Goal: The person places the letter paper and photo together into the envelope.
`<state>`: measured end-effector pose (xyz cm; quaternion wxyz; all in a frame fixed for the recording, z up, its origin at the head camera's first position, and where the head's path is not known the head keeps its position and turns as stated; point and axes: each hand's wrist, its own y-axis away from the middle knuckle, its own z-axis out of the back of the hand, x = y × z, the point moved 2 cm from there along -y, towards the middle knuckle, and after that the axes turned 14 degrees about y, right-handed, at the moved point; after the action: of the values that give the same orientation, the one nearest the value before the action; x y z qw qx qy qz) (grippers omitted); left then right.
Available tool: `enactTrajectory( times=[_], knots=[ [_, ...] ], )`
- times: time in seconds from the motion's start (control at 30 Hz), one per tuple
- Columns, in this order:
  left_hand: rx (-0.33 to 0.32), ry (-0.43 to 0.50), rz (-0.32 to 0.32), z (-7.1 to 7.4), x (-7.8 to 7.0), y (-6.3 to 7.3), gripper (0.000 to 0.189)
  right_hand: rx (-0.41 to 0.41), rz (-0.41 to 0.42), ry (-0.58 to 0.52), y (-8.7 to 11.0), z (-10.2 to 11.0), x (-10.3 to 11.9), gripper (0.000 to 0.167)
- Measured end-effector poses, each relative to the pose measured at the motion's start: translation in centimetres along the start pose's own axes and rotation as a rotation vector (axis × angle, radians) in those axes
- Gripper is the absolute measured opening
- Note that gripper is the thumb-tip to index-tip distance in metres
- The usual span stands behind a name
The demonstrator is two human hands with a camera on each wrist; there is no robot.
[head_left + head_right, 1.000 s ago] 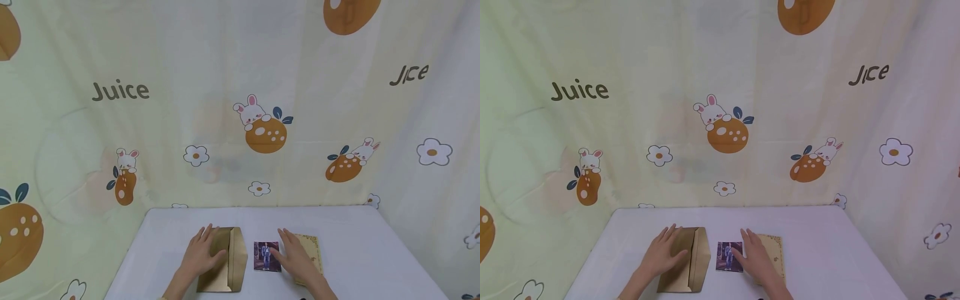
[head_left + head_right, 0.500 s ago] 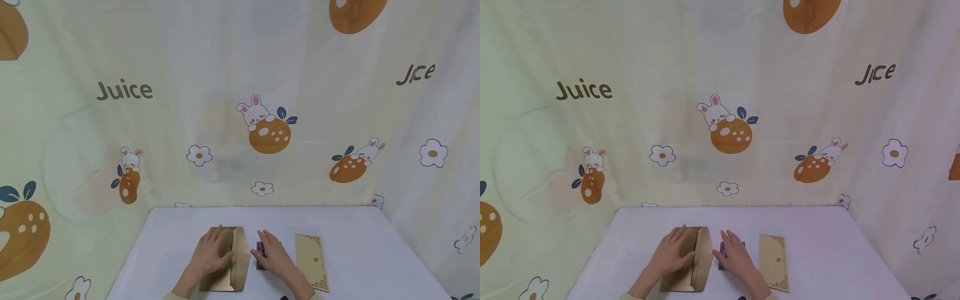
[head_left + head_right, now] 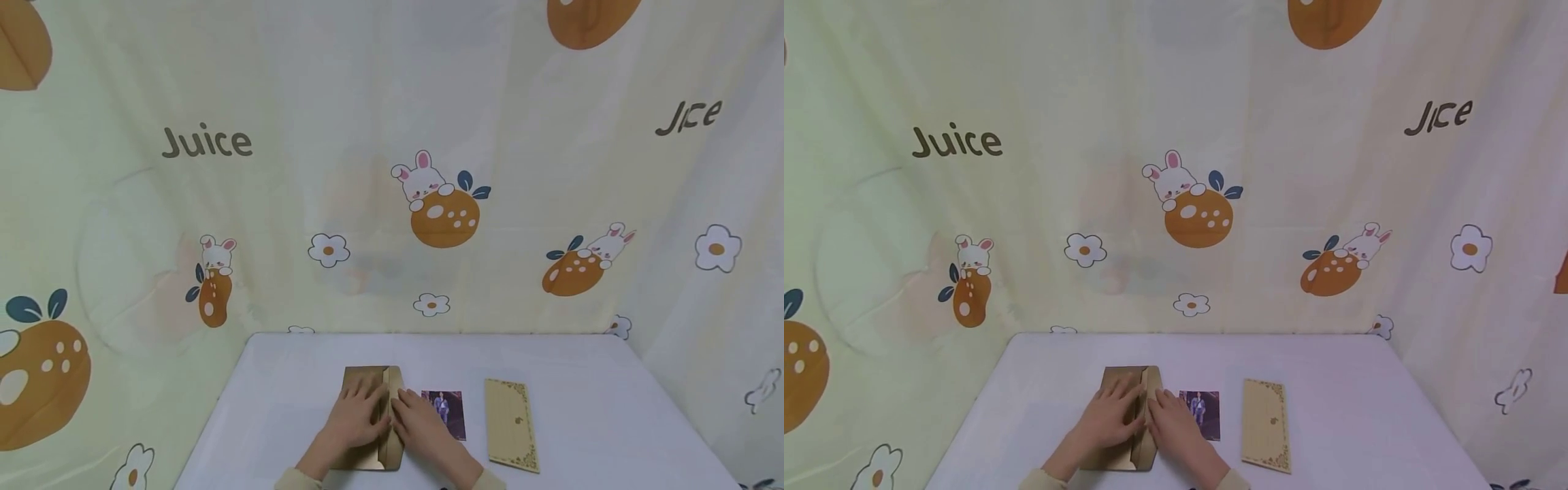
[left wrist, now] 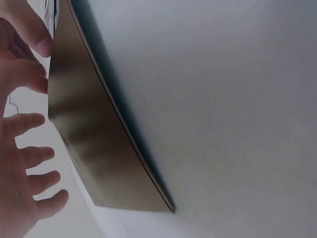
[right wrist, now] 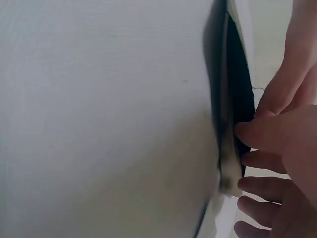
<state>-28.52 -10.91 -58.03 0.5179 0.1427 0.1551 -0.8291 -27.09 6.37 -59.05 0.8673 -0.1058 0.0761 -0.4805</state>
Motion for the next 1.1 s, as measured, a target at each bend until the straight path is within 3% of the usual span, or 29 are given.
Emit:
enactTrajectory(
  times=[0.3, 0.5, 0.6, 0.67, 0.8, 0.93, 1.1],
  knots=[
    [0.053, -0.116, -0.003, -0.5, -0.3, 0.0, 0.057, 0.039, -0.002, 0.021, 0.2, -0.4, 0.3, 0.04],
    [0.106, 0.029, 0.007, 0.6, 0.5, -0.4, 0.049, 0.047, -0.016, 0.02, 0.0, -0.4, 0.3, 0.04],
    [0.17, 0.105, 0.011, 1.2, 1.4, -0.6, 0.048, 0.048, -0.026, 0.018, 0.0, -0.4, 0.3, 0.04],
    [0.225, 0.135, 0.016, 1.5, 2.0, -0.7, 0.058, 0.046, -0.028, 0.023, 0.0, -0.4, 0.4, 0.04],
    [0.309, 0.161, -0.004, 2.1, 3.2, -0.7, 0.076, 0.03, -0.02, 0.029, 0.1, -0.3, 0.5, 0.04],
    [0.354, 0.192, -0.048, 2.6, 4.0, -0.9, 0.084, 0.034, -0.02, 0.014, 0.1, -0.4, 0.3, 0.04],
    [0.342, 0.167, -0.078, 2.6, 4.2, -1.1, 0.093, -0.004, -0.017, -0.021, 0.1, -0.5, 0.2, 0.04]
  ],
)
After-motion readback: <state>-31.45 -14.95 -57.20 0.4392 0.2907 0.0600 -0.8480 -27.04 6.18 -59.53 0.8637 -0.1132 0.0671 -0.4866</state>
